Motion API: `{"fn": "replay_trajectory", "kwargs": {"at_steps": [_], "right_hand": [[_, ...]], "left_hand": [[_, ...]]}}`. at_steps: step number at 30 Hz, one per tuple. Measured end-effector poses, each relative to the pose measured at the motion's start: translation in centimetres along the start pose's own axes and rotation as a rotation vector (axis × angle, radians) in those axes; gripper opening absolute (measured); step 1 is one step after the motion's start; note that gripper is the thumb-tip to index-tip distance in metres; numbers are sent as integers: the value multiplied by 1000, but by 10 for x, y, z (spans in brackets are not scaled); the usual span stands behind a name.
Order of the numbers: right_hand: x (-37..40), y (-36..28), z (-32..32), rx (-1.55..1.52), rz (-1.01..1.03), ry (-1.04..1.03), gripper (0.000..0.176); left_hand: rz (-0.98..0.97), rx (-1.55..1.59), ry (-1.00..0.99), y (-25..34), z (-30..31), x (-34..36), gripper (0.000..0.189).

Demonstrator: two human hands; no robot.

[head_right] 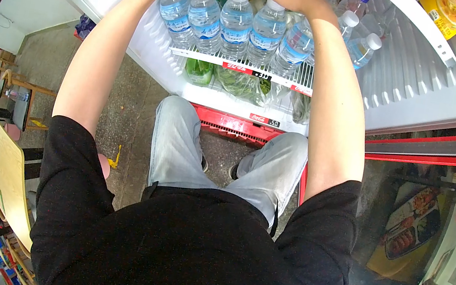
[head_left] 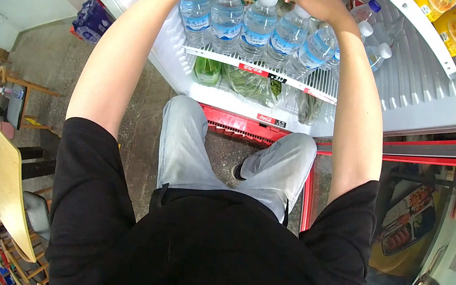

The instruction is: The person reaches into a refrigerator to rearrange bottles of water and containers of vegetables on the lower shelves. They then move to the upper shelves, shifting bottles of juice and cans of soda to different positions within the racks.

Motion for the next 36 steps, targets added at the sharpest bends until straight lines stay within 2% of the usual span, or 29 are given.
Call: {"fn": "replay_trajectory", "kwargs": {"at_steps": [24, 33, 36], "right_hand": [[2, 1, 0, -14, -51, -18, 35], [-1, 1, -1, 38, 20, 12, 36], [0, 4, -2, 2, -32, -24, 36]], "left_hand": [[17, -8, 7, -3, -1, -3, 59], [26, 28, 9, -1, 0, 1, 58], [39, 1, -4, 1, 1, 3, 58]]}}
Point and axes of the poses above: each hand's wrist, its own x-axis away from the middle knuckle, its own z-axis out of the back of the hand, y = z × x, the point moved 9 cm from there along -x, towards the middle knuckle, and after that the axes turned 12 degrees about -y, right-handed, at the moved point
